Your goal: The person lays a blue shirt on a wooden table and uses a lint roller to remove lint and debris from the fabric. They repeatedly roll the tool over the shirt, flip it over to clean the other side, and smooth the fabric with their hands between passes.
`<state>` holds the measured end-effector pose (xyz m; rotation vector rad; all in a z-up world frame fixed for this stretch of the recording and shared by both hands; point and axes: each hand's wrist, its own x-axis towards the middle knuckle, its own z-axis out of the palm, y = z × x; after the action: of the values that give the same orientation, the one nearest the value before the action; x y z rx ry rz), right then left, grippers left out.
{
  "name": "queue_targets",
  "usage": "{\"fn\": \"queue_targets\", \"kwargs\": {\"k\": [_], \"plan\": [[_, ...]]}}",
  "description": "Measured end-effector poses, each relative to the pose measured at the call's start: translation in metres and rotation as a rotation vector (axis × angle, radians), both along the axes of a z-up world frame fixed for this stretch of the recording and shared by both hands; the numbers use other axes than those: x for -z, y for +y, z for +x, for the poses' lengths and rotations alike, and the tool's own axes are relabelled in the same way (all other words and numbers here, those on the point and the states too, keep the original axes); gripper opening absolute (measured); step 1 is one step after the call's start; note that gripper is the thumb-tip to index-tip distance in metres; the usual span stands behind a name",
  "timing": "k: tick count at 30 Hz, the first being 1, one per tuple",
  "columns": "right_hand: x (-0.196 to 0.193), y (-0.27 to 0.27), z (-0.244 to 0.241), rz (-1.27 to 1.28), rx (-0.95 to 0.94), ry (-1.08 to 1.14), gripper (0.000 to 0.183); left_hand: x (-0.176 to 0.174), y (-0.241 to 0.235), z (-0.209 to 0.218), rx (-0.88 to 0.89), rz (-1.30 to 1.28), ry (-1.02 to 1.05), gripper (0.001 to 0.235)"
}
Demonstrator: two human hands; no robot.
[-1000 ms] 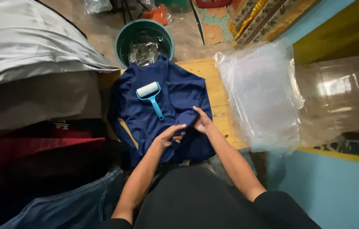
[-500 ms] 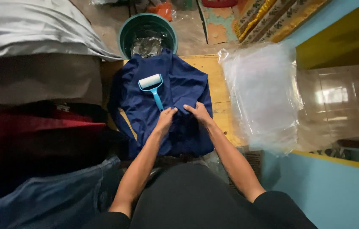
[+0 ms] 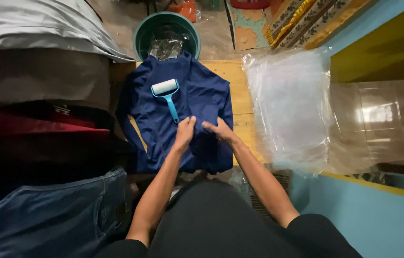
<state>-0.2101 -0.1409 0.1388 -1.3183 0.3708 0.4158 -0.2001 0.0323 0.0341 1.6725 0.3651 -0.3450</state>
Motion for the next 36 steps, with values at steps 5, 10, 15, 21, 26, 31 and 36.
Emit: {"fn": "queue_targets", "kwargs": {"k": [5,10,15,21,26,31,36], "plan": [[-0.067,0.003,-0.025,-0.217,-0.567,-0.049,0.021,-0.005,0.014,0.014,-0.201,-0.009,-0.046,0.031],[0.081,-0.020,-0.034,-0.262,-0.201,-0.189,0.023,-0.075,0.006,-0.013,-0.113,-0.281,0.172,0.045],[0.065,0.000,-0.019,-0.155,0.185,0.045,0.069,-0.078,0.007,-0.029,0.120,-0.175,0.182,0.045],[-0.015,0.008,-0.047,-0.132,-0.284,0.090,0.039,-0.011,0.011,-0.010,-0.210,-0.445,0.285,0.059],[0.019,0.008,-0.046,0.110,0.051,0.353,0.050,-0.131,0.012,-0.026,0.026,-0.360,0.320,0.073],[-0.022,0.012,-0.063,-0.471,-0.568,0.206,0.037,-0.041,0.013,-0.052,0.162,-0.190,0.500,0.055],[0.073,-0.007,-0.057,-0.494,-0.800,0.126,0.041,-0.023,0.025,-0.049,0.171,0.106,0.535,0.072]]}}
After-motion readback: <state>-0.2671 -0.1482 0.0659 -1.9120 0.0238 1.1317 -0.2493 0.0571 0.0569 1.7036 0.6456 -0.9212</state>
